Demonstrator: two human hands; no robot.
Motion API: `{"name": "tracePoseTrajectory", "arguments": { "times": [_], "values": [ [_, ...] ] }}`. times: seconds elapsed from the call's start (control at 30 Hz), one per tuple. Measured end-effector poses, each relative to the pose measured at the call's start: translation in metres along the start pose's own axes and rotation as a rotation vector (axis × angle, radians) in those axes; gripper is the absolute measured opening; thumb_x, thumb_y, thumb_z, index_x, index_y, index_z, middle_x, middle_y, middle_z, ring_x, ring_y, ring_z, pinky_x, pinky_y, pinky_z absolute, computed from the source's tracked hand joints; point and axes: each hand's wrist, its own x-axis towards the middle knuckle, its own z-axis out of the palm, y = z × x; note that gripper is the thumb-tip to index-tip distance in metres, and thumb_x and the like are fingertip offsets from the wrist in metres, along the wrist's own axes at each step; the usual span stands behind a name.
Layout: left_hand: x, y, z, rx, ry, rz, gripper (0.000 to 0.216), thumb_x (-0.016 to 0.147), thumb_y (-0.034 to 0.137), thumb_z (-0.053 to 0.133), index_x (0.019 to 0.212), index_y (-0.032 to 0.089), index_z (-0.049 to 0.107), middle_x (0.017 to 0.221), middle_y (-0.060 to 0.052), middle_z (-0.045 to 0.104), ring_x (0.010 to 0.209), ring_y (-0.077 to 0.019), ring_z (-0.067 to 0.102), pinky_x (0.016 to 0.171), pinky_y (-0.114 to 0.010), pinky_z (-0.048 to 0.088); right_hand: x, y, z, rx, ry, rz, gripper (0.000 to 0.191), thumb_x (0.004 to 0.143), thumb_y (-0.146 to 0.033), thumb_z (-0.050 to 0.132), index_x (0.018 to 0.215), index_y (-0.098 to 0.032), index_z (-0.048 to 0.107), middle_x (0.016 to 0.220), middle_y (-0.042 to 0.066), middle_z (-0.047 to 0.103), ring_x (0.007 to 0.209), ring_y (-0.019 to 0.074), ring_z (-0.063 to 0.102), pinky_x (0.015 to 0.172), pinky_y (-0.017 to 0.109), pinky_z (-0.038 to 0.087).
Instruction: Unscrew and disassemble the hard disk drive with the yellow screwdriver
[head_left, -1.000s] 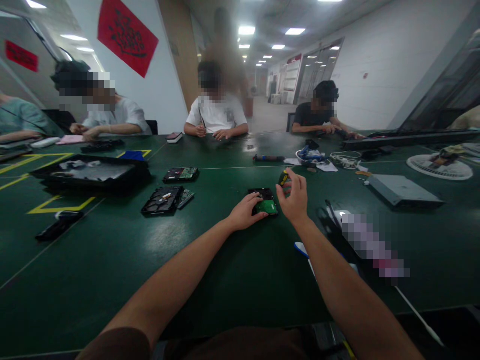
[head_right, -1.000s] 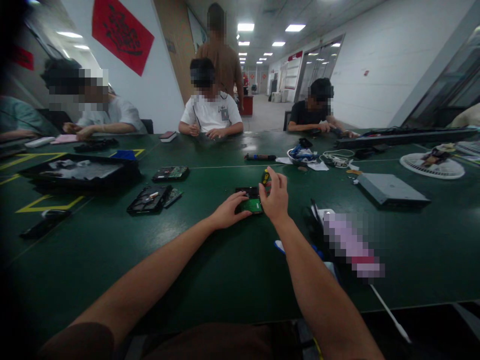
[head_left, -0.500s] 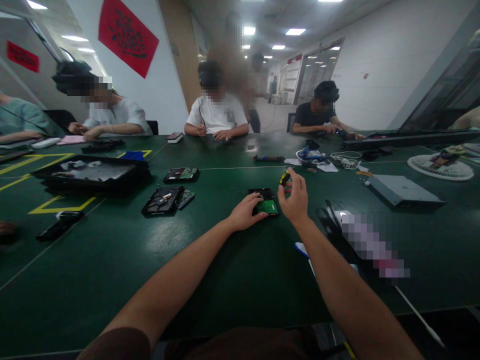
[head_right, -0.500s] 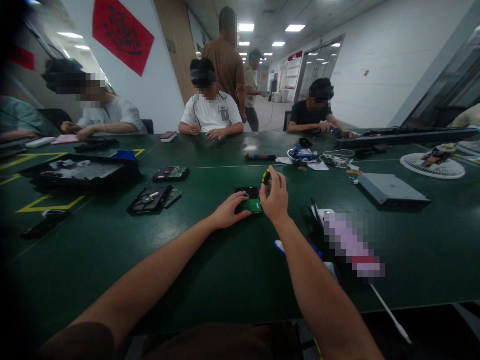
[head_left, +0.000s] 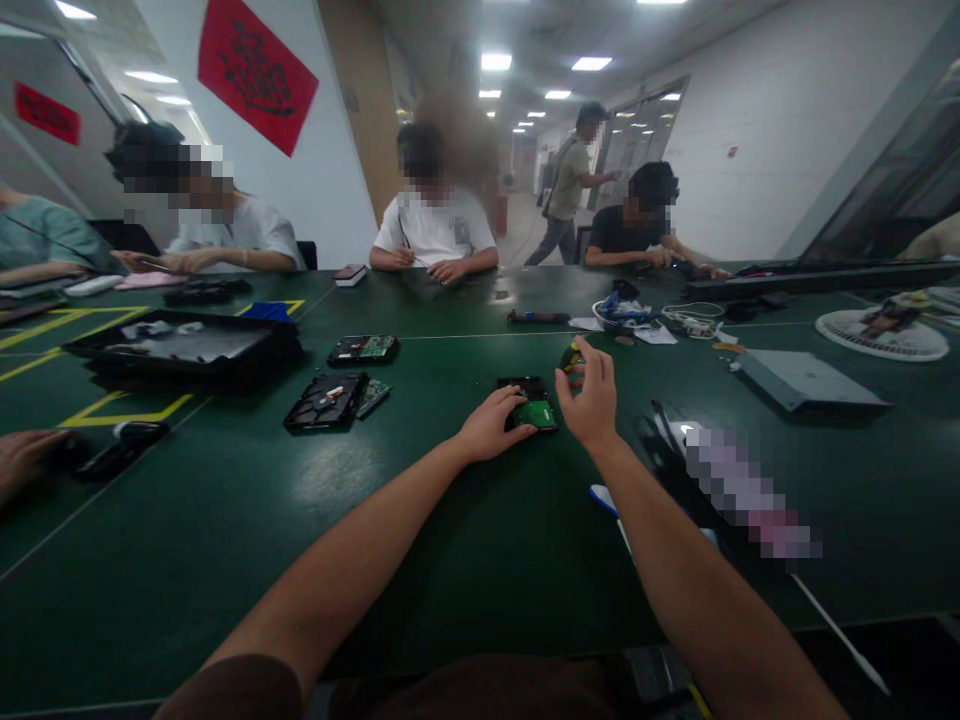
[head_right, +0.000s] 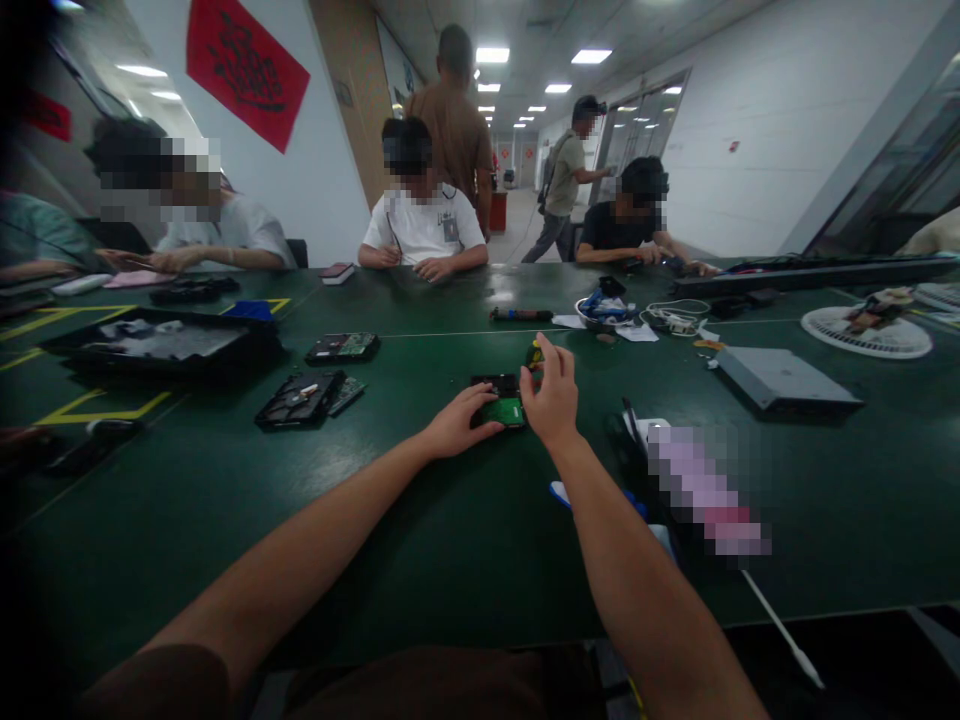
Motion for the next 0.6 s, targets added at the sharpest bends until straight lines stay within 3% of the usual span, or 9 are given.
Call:
{"name": "tracePoseTrajectory", "arguments": {
  "times": [0.27, 0.43, 0.6],
  "values": [
    [-0.0003, -0.0009, 0.0009, -0.005, 0.009, -0.003, 0.066, 0.092, 0.057, 0.067, 0.143, 0.016, 0.057, 0.159, -0.017, 0.046, 0.152, -0.0311, 0.038, 0.126, -0.047, 0.033, 0.0002, -0.0002, 0.0001, 0.019, -0.008, -0.007, 0.068, 0.096, -0.023, 0.055, 0.161, -0.031, 0.034, 0.137, 0.015, 0.050, 0.099, 0.0244, 0.068, 0.078, 0.044, 0.067],
    [0.0002, -0.0022, 0.0014, -0.004, 0.003, -0.008, 0.064, 0.092, 0.056, 0.068, 0.144, 0.019, 0.056, 0.160, -0.015, 0.045, 0.153, -0.0312, 0.038, 0.126, -0.050, 0.033, 0.0006, -0.0023, -0.0011, 0.015, 0.006, -0.006, 0.062, 0.095, -0.025, 0.059, 0.154, -0.027, 0.043, 0.134, 0.015, 0.051, 0.088, 0.0201, 0.068, 0.073, 0.041, 0.066],
    [-0.0004, -0.0008, 0.0001, -0.015, 0.005, -0.009, 0.065, 0.093, 0.058, 0.067, 0.143, 0.018, 0.057, 0.160, -0.016, 0.046, 0.153, -0.0315, 0.038, 0.126, -0.050, 0.033, 0.0002, -0.0030, -0.0009, 0.022, -0.003, 0.002, 0.066, 0.096, -0.022, 0.056, 0.159, -0.028, 0.037, 0.137, 0.016, 0.051, 0.098, 0.0238, 0.068, 0.081, 0.045, 0.066]
  ]
}}
